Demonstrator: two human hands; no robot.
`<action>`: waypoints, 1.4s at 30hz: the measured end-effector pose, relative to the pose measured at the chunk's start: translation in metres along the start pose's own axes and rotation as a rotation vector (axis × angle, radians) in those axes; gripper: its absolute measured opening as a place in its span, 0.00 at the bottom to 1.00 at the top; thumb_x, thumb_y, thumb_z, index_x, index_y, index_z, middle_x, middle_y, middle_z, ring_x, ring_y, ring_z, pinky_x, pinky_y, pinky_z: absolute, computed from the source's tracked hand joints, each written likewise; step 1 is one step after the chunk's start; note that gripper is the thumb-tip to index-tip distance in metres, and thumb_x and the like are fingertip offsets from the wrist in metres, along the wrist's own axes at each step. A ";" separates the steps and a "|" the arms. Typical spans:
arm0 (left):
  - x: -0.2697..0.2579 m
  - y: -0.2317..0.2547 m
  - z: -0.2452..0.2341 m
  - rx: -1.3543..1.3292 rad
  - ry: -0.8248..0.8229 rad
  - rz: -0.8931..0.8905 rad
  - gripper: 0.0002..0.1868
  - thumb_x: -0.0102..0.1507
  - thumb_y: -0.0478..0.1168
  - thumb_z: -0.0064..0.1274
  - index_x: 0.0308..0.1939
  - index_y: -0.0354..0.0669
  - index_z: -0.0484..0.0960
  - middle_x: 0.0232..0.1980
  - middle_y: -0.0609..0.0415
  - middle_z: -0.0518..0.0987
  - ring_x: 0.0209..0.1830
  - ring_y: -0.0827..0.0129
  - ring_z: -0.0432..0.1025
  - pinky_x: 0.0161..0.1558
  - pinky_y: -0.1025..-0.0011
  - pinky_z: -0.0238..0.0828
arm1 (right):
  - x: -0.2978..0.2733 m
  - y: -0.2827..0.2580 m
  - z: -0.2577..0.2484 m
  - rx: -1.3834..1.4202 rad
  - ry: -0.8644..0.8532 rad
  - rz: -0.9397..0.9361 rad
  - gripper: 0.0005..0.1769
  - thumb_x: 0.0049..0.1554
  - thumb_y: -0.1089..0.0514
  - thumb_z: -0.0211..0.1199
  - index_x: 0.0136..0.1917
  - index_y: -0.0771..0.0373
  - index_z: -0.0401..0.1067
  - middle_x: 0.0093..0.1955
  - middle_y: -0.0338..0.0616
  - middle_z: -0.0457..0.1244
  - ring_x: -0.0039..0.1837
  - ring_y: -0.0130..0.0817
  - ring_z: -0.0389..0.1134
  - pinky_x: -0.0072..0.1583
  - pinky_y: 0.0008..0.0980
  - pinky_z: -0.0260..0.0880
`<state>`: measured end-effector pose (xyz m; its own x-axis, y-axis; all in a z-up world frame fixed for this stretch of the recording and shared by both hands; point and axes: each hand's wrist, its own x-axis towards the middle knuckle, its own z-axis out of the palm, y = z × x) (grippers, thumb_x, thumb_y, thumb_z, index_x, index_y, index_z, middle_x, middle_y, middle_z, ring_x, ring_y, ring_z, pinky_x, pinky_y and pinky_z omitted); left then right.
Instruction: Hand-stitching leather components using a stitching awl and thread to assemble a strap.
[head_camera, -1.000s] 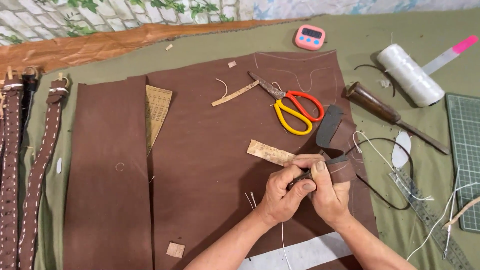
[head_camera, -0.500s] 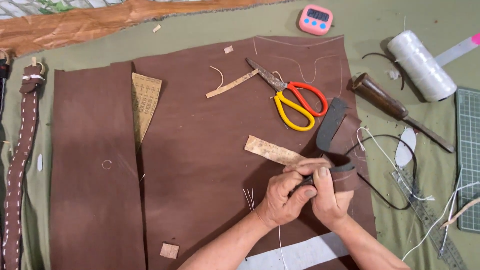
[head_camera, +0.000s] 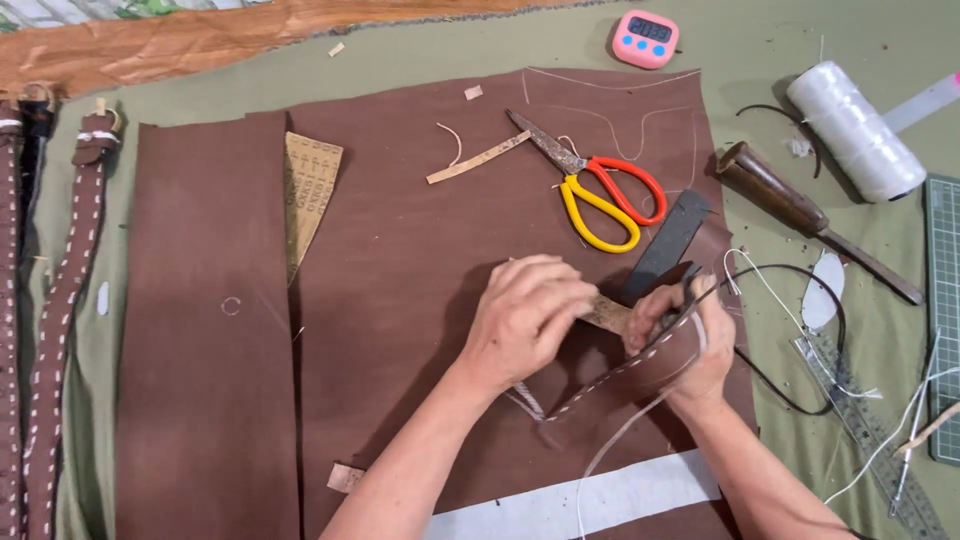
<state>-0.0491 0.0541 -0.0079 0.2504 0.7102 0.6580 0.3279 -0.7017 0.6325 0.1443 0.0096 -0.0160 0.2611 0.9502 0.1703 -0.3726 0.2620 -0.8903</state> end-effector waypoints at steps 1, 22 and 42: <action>-0.003 0.000 -0.001 0.003 0.000 0.003 0.07 0.66 0.46 0.59 0.47 0.58 0.86 0.48 0.59 0.83 0.56 0.57 0.78 0.60 0.59 0.71 | 0.001 0.001 -0.002 0.003 -0.001 -0.003 0.35 0.74 0.47 0.36 0.34 0.72 0.63 0.23 0.59 0.56 0.23 0.44 0.60 0.24 0.37 0.61; -0.012 0.001 0.001 0.088 -0.151 -0.247 0.06 0.65 0.39 0.55 0.43 0.59 0.83 0.34 0.59 0.78 0.38 0.59 0.78 0.44 0.62 0.75 | -0.017 0.014 0.038 -0.634 0.278 -0.083 0.34 0.73 0.44 0.38 0.44 0.61 0.81 0.33 0.47 0.68 0.39 0.32 0.64 0.50 0.31 0.69; -0.005 0.044 0.010 -0.232 0.270 -0.342 0.09 0.60 0.41 0.68 0.42 0.44 0.87 0.38 0.51 0.81 0.40 0.57 0.80 0.44 0.64 0.77 | -0.001 0.009 0.010 -0.710 -0.097 -0.118 0.27 0.69 0.51 0.54 0.29 0.64 0.68 0.27 0.44 0.57 0.35 0.31 0.57 0.41 0.38 0.63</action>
<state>-0.0271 0.0205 0.0129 -0.0915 0.8833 0.4598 0.1310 -0.4471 0.8849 0.1314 0.0130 -0.0198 0.1714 0.9416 0.2897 0.3295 0.2223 -0.9176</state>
